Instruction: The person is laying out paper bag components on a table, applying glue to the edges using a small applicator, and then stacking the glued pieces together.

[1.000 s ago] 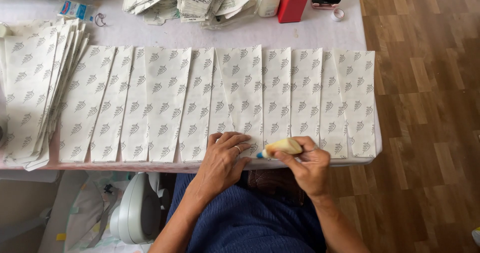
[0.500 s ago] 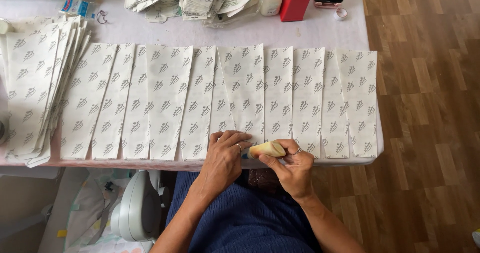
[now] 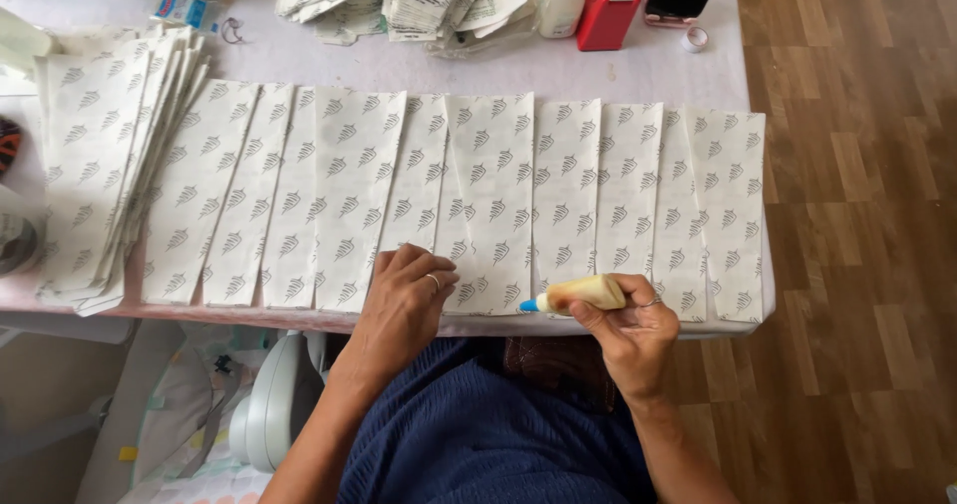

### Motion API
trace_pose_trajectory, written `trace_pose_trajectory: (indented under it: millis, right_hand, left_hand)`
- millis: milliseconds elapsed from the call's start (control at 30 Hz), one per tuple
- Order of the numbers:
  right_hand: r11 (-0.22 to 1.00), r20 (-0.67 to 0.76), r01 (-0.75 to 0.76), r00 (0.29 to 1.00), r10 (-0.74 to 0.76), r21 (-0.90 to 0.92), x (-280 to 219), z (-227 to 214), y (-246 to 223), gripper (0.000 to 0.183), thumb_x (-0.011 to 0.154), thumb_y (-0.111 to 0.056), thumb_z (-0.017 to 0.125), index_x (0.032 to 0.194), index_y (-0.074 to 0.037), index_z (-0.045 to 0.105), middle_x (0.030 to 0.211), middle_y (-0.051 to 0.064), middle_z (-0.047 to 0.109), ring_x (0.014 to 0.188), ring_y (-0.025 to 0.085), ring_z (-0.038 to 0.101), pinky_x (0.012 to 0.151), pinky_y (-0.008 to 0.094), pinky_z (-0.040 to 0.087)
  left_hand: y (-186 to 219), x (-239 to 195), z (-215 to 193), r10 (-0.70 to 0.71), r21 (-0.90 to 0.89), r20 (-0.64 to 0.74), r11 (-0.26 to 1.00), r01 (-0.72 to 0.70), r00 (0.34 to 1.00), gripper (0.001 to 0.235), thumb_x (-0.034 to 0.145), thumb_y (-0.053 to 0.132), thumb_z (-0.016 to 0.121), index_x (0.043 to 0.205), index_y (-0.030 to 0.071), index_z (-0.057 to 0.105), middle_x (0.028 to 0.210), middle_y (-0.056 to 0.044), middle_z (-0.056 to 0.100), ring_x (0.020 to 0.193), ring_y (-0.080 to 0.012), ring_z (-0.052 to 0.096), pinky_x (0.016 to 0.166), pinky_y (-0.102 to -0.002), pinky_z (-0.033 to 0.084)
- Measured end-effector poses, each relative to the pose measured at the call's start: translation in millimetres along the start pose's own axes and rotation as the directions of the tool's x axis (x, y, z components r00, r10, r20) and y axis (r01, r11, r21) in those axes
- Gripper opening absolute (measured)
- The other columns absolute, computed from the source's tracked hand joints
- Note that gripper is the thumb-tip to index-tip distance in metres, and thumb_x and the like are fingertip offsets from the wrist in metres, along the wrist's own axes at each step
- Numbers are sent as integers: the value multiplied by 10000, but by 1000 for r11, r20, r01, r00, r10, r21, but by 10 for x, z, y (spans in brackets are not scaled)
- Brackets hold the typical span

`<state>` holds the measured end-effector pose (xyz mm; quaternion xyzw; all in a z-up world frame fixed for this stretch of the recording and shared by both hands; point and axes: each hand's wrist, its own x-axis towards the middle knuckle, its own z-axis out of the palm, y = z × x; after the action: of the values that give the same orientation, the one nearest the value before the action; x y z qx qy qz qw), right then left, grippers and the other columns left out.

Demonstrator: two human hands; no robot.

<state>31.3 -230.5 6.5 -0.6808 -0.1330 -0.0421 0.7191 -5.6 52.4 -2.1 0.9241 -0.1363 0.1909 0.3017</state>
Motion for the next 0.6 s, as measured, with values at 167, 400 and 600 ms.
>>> trace_pose_trajectory:
  millis: [167, 400, 600]
  right_hand:
    - [1000, 45, 29, 999, -29, 0, 13, 334, -71, 221, 818, 67, 782, 939, 75, 597, 848, 269, 781, 817, 282, 788, 760, 399, 643]
    - [999, 81, 26, 996, -24, -27, 23, 304, 107, 221, 800, 88, 784, 955, 91, 627, 834, 274, 779, 792, 299, 795, 744, 414, 645]
    - [995, -114, -36, 992, 47, 92, 107, 158, -29, 275, 836, 32, 769, 1050, 58, 597, 877, 243, 743, 837, 299, 770, 773, 444, 657]
  left_hand:
    - [-11, -133, 15, 3, -2, 69, 1000, -3, 998, 54, 859, 118, 743, 866, 81, 782, 971, -45, 760, 1028, -243, 646, 903, -373, 437]
    - [150, -125, -142, -46, -5, 122, 999, 47, 992, 170, 824, 164, 788, 965, 73, 768, 1098, -82, 743, 1119, -268, 635, 953, -416, 428]
    - [268, 0, 149, -3, 32, 121, 999, -1, 993, 329, 926, -3, 566, 1215, 65, 706, 1341, -204, 660, 1304, -361, 580, 1009, -491, 398]
